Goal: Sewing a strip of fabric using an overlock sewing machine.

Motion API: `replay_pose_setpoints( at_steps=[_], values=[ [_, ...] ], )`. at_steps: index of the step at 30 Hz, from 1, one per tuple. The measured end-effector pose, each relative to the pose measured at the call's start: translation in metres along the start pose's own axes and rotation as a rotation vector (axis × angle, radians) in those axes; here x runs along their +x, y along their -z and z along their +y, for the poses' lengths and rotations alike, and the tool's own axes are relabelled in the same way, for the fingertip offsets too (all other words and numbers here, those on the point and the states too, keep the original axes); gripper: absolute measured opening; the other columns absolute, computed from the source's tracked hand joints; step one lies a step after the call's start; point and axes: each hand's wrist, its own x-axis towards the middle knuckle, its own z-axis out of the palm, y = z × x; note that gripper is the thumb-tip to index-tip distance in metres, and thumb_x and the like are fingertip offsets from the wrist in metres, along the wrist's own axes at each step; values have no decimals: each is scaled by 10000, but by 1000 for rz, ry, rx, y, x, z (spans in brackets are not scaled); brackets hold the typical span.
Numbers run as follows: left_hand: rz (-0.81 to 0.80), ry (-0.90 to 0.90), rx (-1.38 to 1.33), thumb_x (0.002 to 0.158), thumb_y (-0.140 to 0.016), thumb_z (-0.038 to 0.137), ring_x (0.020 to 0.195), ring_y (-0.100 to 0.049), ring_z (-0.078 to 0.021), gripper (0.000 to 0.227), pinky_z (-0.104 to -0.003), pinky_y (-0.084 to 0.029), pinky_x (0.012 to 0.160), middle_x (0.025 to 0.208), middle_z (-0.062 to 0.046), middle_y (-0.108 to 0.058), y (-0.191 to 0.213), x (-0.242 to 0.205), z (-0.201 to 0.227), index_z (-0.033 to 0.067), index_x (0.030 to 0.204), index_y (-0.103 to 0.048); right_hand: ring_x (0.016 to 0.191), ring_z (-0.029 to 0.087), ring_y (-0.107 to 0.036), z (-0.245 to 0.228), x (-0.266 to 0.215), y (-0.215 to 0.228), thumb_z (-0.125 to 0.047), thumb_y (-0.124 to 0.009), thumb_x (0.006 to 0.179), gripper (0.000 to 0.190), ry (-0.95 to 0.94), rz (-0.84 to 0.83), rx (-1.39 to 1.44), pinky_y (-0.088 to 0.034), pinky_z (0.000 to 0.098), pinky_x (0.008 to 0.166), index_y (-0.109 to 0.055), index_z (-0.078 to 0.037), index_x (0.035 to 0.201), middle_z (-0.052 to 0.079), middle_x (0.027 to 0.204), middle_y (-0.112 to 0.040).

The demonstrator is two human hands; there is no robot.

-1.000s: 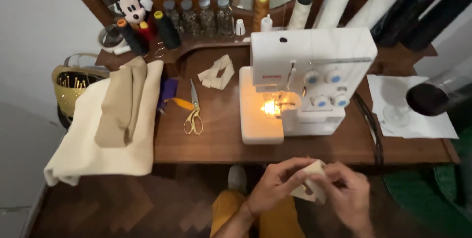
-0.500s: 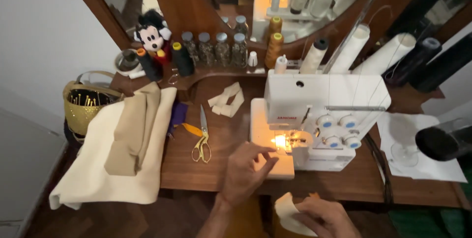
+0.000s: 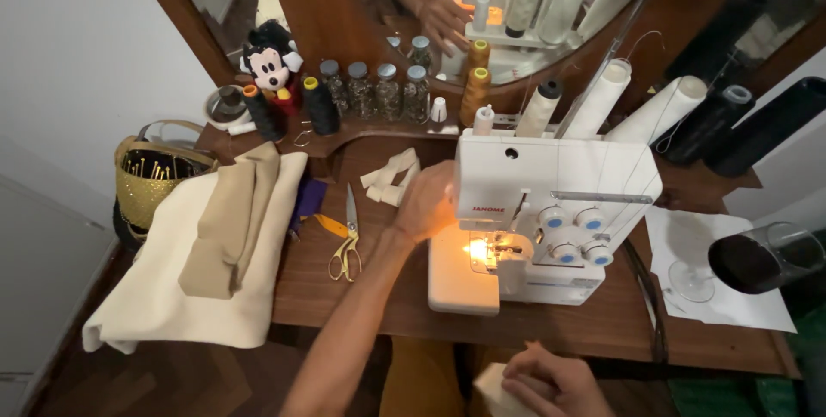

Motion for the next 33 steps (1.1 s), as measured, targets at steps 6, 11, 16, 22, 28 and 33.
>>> replay_pose_setpoints(
  at_steps=[6,11,16,22,28,33],
  values=[
    [-176,1,278,843,-666,243,753,-686,-420,224,-501,-560,665,785,-231,-695,-11,21,-22,22,811,-672,966,131,-794,5,-7,-6,-79,-828,826,258,-22,-13,109,-615,299,861,-765,-79,1076,69,990,-818],
    [-71,-56,299,812,-671,236,710,-692,-416,213,-490,-564,633,732,-221,-678,-30,20,-45,34,746,-682,1001,151,-783,-16,-4,-11,-37,-778,847,382,-101,8,211,-620,309,856,-751,-105,1222,85,1093,-769],
    [95,-12,5,860,-669,229,671,-680,-378,199,-427,-588,612,808,-188,-699,-12,5,-10,32,861,-694,1014,161,-757,-28,-1,-24,-12,-763,856,465,2,69,277,-610,310,849,-684,-87,1308,119,1121,-763],
    [240,557,114,934,-700,292,640,-736,-220,248,-355,-567,602,749,-83,-767,38,-79,69,76,832,-768,536,140,-684,0,-9,-41,-11,-764,871,530,-32,167,372,-554,293,497,-662,-95,1384,120,821,-734],
    [-44,-10,-575,848,-569,-9,1146,-659,-274,401,-330,-498,1004,1205,-183,-690,54,-130,137,-25,1244,-627,602,182,-746,12,-15,-39,60,-763,879,561,39,120,672,-594,322,511,-602,-27,1409,148,881,-762],
    [-365,390,-1059,919,-541,-46,1258,-619,-152,503,-314,-500,1110,1329,-63,-670,48,-154,142,9,1415,-603,838,132,-709,-24,-16,-30,21,-762,827,456,21,248,606,-590,277,724,-648,11,1269,102,990,-749]
  ],
)
